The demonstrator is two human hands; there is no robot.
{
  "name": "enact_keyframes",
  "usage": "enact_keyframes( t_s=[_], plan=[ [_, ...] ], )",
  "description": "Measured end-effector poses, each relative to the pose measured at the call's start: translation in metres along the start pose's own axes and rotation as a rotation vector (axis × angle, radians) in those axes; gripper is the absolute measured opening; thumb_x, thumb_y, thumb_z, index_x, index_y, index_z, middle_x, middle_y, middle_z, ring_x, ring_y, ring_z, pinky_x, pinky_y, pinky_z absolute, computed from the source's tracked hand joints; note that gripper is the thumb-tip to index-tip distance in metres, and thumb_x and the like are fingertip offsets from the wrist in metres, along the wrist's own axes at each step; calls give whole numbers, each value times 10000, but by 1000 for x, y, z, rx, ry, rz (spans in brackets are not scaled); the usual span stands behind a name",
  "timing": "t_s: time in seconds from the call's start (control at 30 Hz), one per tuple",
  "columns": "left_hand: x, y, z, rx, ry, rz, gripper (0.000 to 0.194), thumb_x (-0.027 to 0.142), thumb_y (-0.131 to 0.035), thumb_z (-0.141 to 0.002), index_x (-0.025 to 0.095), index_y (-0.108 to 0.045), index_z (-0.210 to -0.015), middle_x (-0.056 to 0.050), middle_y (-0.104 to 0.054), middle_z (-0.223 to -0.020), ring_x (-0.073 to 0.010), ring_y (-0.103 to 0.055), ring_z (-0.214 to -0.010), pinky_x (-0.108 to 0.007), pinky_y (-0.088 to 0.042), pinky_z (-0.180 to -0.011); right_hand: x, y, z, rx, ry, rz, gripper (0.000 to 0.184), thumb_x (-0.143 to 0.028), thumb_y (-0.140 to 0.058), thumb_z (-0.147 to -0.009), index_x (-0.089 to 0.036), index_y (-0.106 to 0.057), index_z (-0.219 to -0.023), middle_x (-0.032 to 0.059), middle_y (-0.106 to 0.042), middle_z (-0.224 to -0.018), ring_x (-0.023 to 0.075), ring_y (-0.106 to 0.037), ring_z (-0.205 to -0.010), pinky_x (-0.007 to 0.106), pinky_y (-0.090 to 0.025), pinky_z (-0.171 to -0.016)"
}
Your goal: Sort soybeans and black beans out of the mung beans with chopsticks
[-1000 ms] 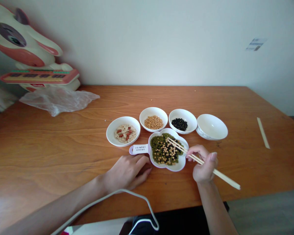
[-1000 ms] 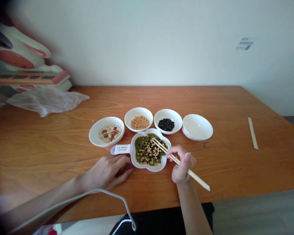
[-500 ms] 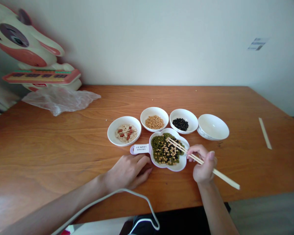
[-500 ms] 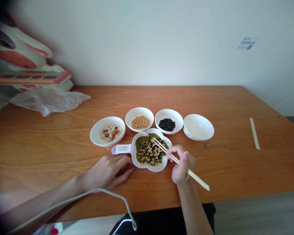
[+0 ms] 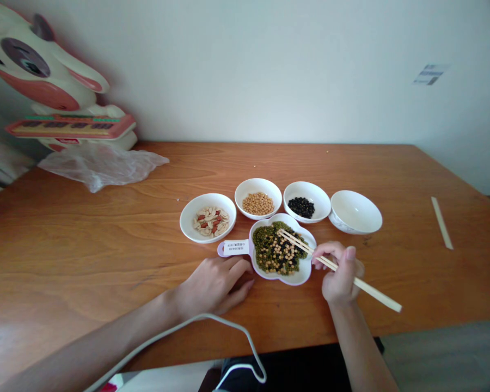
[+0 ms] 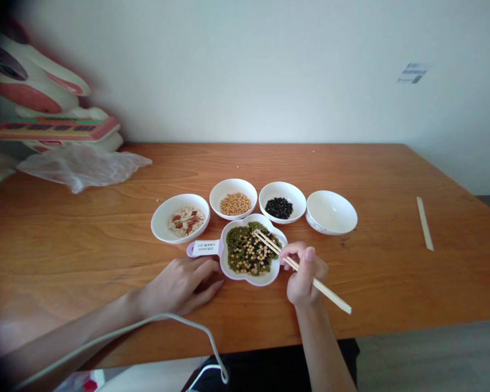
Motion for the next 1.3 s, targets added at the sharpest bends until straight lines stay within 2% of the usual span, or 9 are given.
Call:
enact_keyframes(
  t_s=[0.33, 0.7, 0.93, 1.3],
  plan=[
    [0, 0, -1, -3, 9, 0, 19, 235, -583, -1038, 224, -594, -1049, -32, -769, -922, -196, -750, -763, -291, -553, -654, -1, 2, 1, 15, 30, 0, 751, -609, -261, -1116, -205, -743, -705, 53, -670, -616, 173, -587, -539, 314, -419, -498],
    [-1, 0, 0, -28, 16, 10, 43, 244, -585, -1043, 229, -585, -1083, -32, -762, -979, -200, -742, -799, -297, -546, -666, -4, 7, 3, 71, 127, -24, 748, -611, -251, -1098, -209, -725, -683, 68, -662, -610, 201, -609, -547, 344, -442, -515],
    [0, 0, -1, -20, 17, 26, 33, 246, -581, -1043, 224, -584, -1068, -32, -757, -959, -203, -741, -790, -304, -544, -669, -5, 11, 0, 138, 239, -27, 766, -590, -223, -1115, -213, -739, -692, 63, -672, -616, 207, -635, -557, 352, -463, -523],
    [-2, -1, -1, -39, 23, 87, 63, 235, -585, -1046, 237, -572, -1107, -20, -769, -1012, -199, -753, -834, -302, -558, -707, -19, 8, -6, 161, 471, 25, 738, -511, -243, -1130, -203, -769, -715, 70, -709, -654, 209, -693, -618, 336, -489, -514]
  ],
)
Point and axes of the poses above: each hand's wrist, its own z-axis away from the middle knuckle, its own y-axis out of the back of the hand, x = y × z, the point moved 5 cm from there along -z, towards the middle knuckle
